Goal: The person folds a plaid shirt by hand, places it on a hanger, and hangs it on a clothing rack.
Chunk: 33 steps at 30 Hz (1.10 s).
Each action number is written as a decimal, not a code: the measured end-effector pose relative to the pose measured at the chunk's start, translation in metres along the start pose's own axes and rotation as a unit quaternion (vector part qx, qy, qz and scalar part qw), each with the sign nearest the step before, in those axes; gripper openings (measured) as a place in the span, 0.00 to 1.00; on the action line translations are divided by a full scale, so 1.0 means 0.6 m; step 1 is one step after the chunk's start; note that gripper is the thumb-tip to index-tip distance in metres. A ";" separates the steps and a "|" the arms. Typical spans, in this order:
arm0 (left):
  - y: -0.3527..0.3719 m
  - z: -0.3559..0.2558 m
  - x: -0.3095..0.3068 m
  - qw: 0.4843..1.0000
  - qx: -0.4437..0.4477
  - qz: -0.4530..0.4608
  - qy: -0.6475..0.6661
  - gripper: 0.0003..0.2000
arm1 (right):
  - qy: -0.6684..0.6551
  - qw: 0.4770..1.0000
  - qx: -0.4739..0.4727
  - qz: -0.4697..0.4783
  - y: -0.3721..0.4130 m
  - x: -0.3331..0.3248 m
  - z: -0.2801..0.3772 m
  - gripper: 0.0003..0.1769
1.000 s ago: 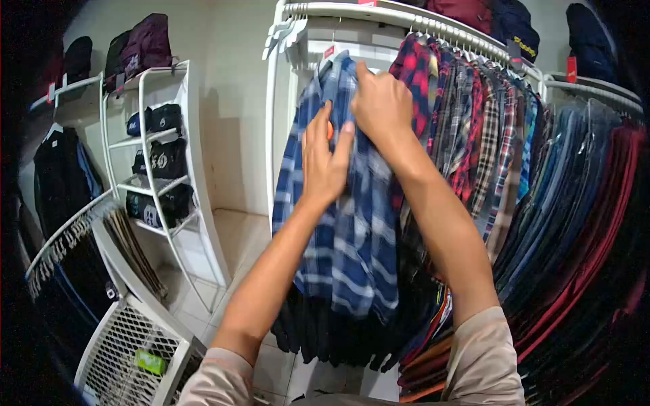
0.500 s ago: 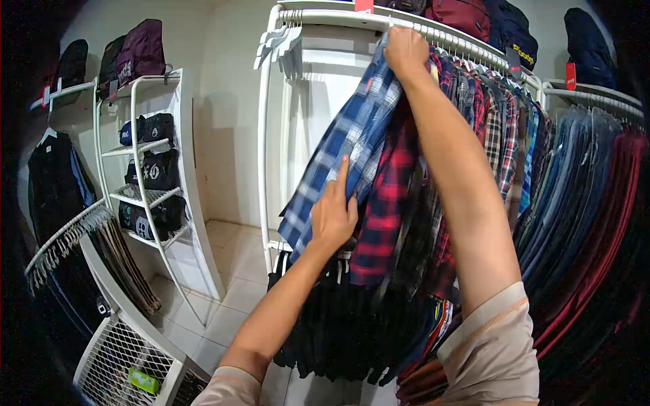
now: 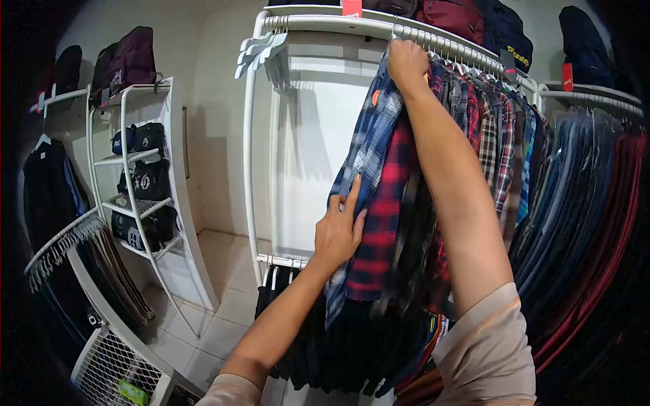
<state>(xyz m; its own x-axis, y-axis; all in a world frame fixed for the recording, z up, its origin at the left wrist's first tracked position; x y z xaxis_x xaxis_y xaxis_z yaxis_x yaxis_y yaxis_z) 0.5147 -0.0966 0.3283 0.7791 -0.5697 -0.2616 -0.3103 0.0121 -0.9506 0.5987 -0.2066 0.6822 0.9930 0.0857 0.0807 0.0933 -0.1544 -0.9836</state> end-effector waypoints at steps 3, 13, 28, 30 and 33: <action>-0.028 -0.005 -0.001 1.000 -0.019 -0.009 -0.001 0.38 | 0.007 0.999 0.015 0.035 0.006 0.003 0.004 0.10; -0.196 -0.029 0.006 0.999 0.026 -0.036 -0.012 0.34 | 0.016 0.998 0.013 0.053 0.035 0.027 0.007 0.10; -0.186 -0.022 0.044 0.998 0.049 -0.024 0.006 0.40 | -0.084 0.995 0.024 -0.045 0.147 -0.048 0.007 0.36; -0.184 -0.030 0.046 0.995 0.086 -0.053 -0.009 0.38 | -0.090 0.995 0.010 -0.052 0.152 -0.049 0.007 0.36; -0.179 -0.025 0.057 0.997 0.064 -0.032 -0.006 0.39 | -0.083 0.994 -0.001 -0.067 0.163 -0.051 0.007 0.36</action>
<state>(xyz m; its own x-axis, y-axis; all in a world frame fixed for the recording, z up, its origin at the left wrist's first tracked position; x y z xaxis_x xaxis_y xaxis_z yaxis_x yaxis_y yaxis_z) 0.5662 -0.1297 0.4239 0.8019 -0.5626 -0.2013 -0.1881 0.0820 -0.9787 0.5774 -0.2200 0.5828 0.9462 0.2675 0.1823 0.2237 -0.1335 -0.9655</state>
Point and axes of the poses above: each hand's wrist, its own y-axis away from the middle knuckle, its own x-axis out of the palm, z = x × y, the point moved 9 cm from there along -y, towards the middle knuckle, and after that the axes turned 1 degree about -y, right-handed, at the moved point
